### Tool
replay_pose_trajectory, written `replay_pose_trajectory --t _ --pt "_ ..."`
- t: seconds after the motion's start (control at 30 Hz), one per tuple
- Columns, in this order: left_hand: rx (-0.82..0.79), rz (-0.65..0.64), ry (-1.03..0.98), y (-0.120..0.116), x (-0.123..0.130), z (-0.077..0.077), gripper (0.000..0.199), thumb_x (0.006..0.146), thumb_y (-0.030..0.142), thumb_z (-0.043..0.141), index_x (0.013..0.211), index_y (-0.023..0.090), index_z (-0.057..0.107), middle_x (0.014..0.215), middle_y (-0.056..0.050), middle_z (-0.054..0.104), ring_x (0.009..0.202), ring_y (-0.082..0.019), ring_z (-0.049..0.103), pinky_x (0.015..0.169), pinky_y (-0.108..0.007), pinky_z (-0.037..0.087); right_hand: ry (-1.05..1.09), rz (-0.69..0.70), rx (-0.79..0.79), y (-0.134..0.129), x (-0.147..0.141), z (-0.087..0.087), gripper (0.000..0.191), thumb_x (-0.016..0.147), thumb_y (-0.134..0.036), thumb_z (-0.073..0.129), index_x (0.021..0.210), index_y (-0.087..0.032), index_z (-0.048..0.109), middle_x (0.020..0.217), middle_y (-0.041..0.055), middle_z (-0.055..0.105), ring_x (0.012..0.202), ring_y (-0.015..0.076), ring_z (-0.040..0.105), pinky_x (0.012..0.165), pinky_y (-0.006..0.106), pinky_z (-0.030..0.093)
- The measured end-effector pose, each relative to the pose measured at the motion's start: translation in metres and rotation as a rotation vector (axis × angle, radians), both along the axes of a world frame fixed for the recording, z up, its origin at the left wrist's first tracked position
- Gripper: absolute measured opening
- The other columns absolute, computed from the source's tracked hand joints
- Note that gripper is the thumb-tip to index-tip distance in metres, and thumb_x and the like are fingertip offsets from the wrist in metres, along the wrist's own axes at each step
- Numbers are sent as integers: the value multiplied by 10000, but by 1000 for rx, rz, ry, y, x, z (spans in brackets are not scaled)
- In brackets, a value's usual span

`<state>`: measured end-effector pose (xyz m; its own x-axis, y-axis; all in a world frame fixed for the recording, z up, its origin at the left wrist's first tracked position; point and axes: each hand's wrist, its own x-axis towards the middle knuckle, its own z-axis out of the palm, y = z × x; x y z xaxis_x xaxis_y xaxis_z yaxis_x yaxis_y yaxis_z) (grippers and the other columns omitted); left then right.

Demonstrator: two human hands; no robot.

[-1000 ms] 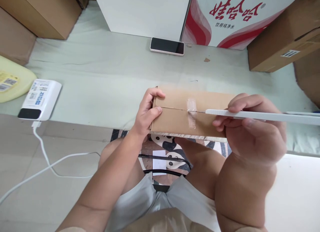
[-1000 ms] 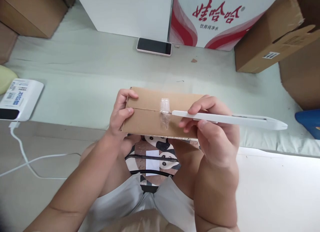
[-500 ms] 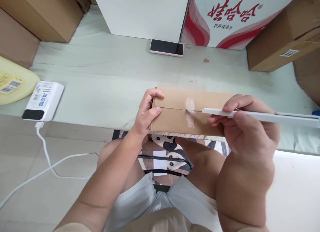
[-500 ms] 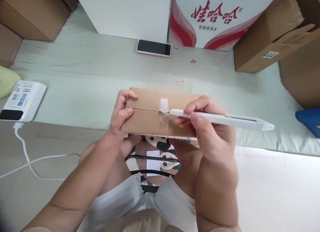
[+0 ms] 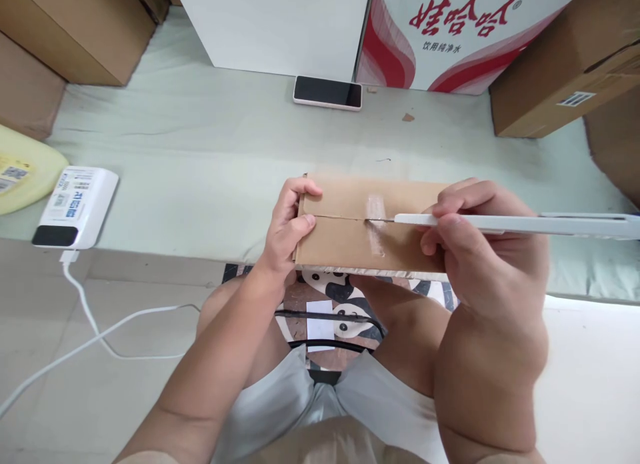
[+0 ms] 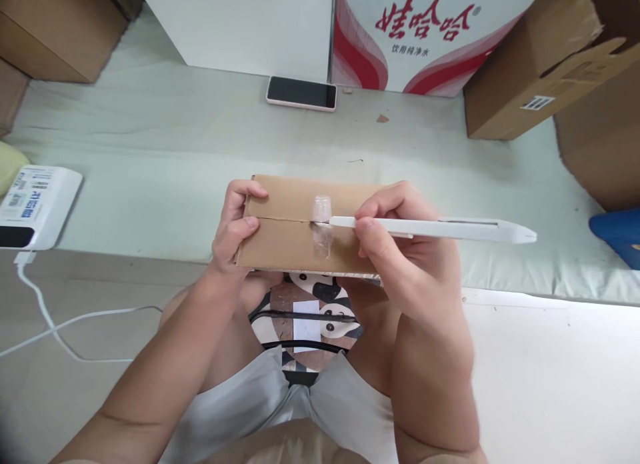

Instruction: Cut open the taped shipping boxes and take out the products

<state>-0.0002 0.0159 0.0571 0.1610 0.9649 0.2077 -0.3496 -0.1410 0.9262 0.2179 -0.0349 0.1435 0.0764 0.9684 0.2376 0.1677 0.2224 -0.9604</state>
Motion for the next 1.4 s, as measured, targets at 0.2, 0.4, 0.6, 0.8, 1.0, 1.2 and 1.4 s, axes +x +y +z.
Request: replay_pose_trajectory --t 0.2,0.4,0.6,0.8,1.0,1.2,1.4 --pt "28 30 31 2 1 -3 328 790 484 698 1010 284 558 996 -39 508 854 -217 475 707 -329 446 -37 26 7 2 -8 3 149 959 -349 694 887 -241 621 963 31 712 993 172 689 565 238 460" --pt "60 31 67 1 1 0 334 812 514 684 1017 284 556 1002 -43 502 864 -220 478 728 -340 454 7 0 -79 4 -13 5 230 966 -450 674 870 -251 611 954 21 761 677 141 674 511 265 497" --pt "34 35 43 4 -1 -3 347 777 508 720 1012 285 595 981 -40 520 856 -212 488 701 -325 463 40 -88 -108 3 -17 4 211 990 -412 645 875 -237 628 943 -7 752 698 96 680 516 203 489" --pt "52 33 56 1 0 0 328 810 492 697 1022 280 565 1010 -37 512 874 -211 492 734 -334 471 79 -140 -94 1 -16 3 221 953 -400 693 837 -221 635 916 9 759 616 91 612 478 211 425" --pt "-10 9 66 -7 1 9 233 836 374 611 1036 274 544 1012 -38 509 844 -205 483 704 -319 455 117 -196 -80 1 -19 5 232 925 -355 704 790 -208 586 869 23 756 567 101 582 440 219 376" --pt "2 8 53 -9 1 10 231 834 369 613 1034 272 549 998 -36 499 827 -199 472 694 -310 452 56 -143 -84 0 -19 3 209 942 -348 696 817 -212 599 942 18 737 594 87 592 464 212 433" --pt "-1 18 55 -9 0 10 239 844 384 623 1050 276 567 1007 -36 507 848 -200 482 702 -306 454 102 -176 -73 2 -16 3 179 914 -311 710 806 -204 618 923 25 714 576 80 578 431 204 407"
